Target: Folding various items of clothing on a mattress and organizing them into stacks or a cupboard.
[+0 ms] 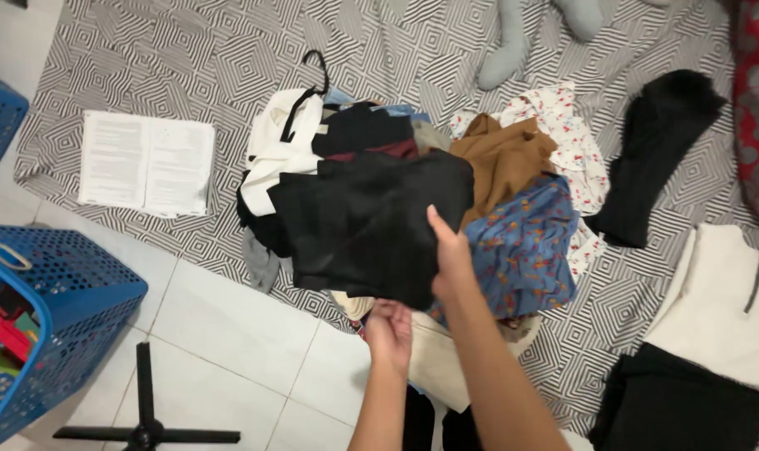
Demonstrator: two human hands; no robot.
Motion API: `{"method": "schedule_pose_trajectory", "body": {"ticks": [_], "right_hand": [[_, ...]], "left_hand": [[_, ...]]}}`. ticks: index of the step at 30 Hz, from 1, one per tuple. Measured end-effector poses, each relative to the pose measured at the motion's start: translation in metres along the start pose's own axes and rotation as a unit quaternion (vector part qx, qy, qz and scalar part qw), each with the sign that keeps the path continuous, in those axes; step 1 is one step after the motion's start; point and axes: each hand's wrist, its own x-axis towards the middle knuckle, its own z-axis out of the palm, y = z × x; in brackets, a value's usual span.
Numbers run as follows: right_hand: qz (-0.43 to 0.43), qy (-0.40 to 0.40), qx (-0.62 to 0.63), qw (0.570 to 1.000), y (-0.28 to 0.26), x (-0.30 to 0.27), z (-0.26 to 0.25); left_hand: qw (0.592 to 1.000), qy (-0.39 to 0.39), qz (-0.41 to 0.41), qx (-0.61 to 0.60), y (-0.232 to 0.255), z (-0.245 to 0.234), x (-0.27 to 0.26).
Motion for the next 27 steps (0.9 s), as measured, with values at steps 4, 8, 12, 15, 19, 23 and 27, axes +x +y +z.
{"method": "schedule_pose_trajectory", "body": {"ticks": [4,8,12,15,19,23,27], "right_hand": [[0.007,-0.012,0.104,0.994,-0.036,-0.088,0.026],[0.024,0.021,0.192,0.981,-0.088,-0.169,0.012],[-0.047,0.134,0.133,0.981,-0.124,-0.210,-0.058],[-0.108,0.182,0.098,0.972,-0.149,-0.238,-0.117],[-0.153,0.164,0.103,0.969,-0.168,-0.260,-0.225],[-0.123,0.147,0.052,0.980,-0.172,-0.269,-0.347],[-0.055,0.151,0.041,0.986,-0.155,-0.283,-0.470]], "left_hand": [[0.998,-0.036,-0.038,0.030,-0.021,0.016,-0.018],[0.991,-0.073,-0.084,0.074,-0.034,0.031,-0.038],[0.979,-0.094,-0.145,0.113,-0.075,0.025,-0.072],[0.964,-0.115,-0.186,0.153,-0.103,0.025,-0.087],[0.939,-0.134,-0.238,0.211,-0.142,0.016,-0.107],[0.908,-0.156,-0.291,0.256,-0.206,0.003,-0.128],[0.873,-0.167,-0.345,0.300,-0.275,-0.028,-0.149]]}}
